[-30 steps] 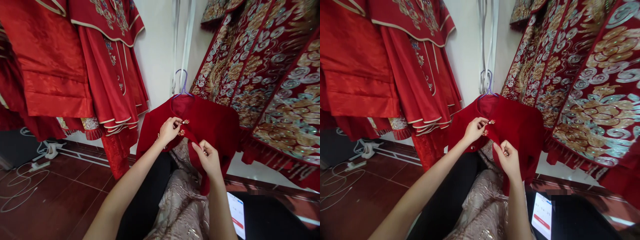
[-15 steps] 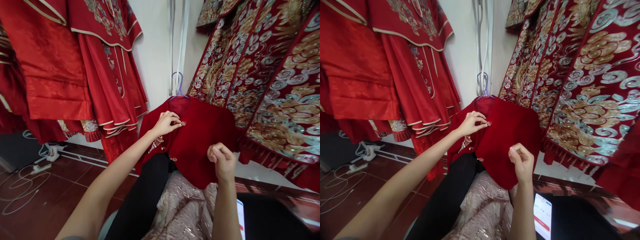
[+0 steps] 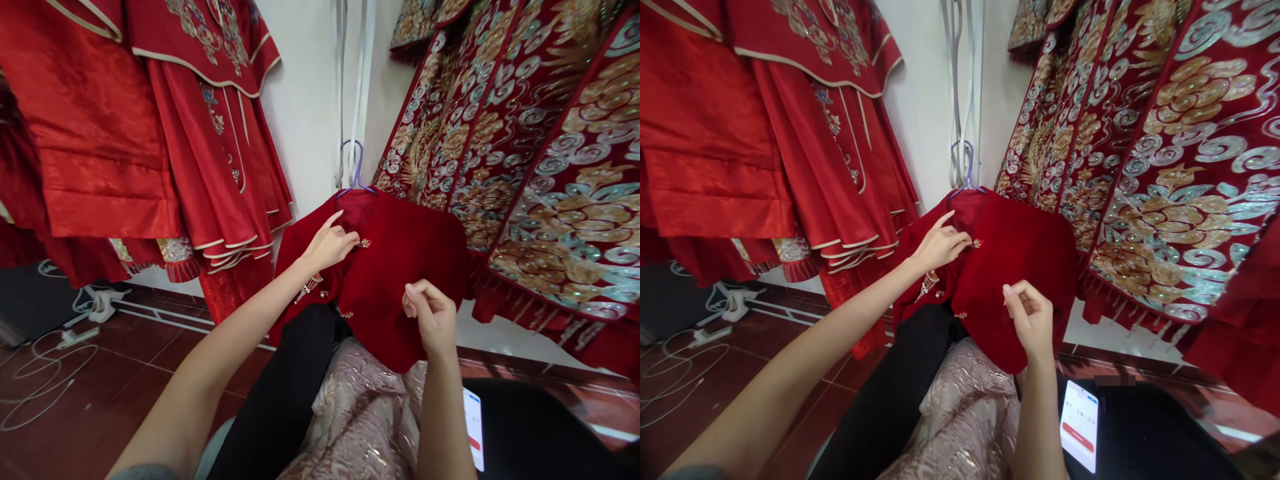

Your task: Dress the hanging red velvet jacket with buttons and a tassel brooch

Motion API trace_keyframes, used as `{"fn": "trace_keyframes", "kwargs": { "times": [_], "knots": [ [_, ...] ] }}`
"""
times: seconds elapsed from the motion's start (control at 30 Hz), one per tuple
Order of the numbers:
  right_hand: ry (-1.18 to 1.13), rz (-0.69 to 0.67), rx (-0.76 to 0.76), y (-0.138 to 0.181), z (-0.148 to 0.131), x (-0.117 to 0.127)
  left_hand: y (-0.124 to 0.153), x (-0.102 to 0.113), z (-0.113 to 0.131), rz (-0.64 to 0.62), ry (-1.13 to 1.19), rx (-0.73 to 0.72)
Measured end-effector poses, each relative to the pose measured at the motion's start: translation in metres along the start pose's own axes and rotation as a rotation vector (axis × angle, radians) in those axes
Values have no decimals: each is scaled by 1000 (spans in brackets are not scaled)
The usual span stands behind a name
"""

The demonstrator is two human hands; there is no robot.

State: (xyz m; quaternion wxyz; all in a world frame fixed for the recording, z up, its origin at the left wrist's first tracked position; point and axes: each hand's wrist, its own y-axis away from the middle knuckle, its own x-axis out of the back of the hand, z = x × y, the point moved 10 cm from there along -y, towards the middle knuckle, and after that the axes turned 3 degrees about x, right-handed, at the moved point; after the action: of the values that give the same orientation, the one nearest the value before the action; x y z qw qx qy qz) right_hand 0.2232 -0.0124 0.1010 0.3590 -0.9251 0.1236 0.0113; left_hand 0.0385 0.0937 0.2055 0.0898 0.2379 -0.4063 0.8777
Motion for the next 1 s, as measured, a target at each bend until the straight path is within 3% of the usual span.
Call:
{"fn": "trace_keyframes", "kwargs": {
  "times": [0.1,0.17,0.3,0.4,0.5,0.63,0.8,0.9,1.0],
  "knots": [
    [-13,84,-7,-6,-7,-9,2,-8,4,-48,-116,-71],
    [-47,63,27,-19,-15,-32,3,-16,1,-91,-230,-54],
    [104,-109,80,-54,-15,-99,8,-23,-17,-137,-443,184],
    [321,-169,-59,-68,16,-128,19,-26,-27,-160,-412,346],
    [546,-28,-131,-68,33,-111,35,-21,-41,-102,-289,540],
    [683,119,-19,-64,25,-68,51,-9,-49,58,-171,668],
    [766,29,145,-70,13,-42,56,6,-53,108,-273,726],
    [806,-30,205,-71,9,-40,52,-4,-53,23,-231,666],
    [864,-25,181,-76,8,-32,50,-6,-53,92,-206,633]
  ]
}}
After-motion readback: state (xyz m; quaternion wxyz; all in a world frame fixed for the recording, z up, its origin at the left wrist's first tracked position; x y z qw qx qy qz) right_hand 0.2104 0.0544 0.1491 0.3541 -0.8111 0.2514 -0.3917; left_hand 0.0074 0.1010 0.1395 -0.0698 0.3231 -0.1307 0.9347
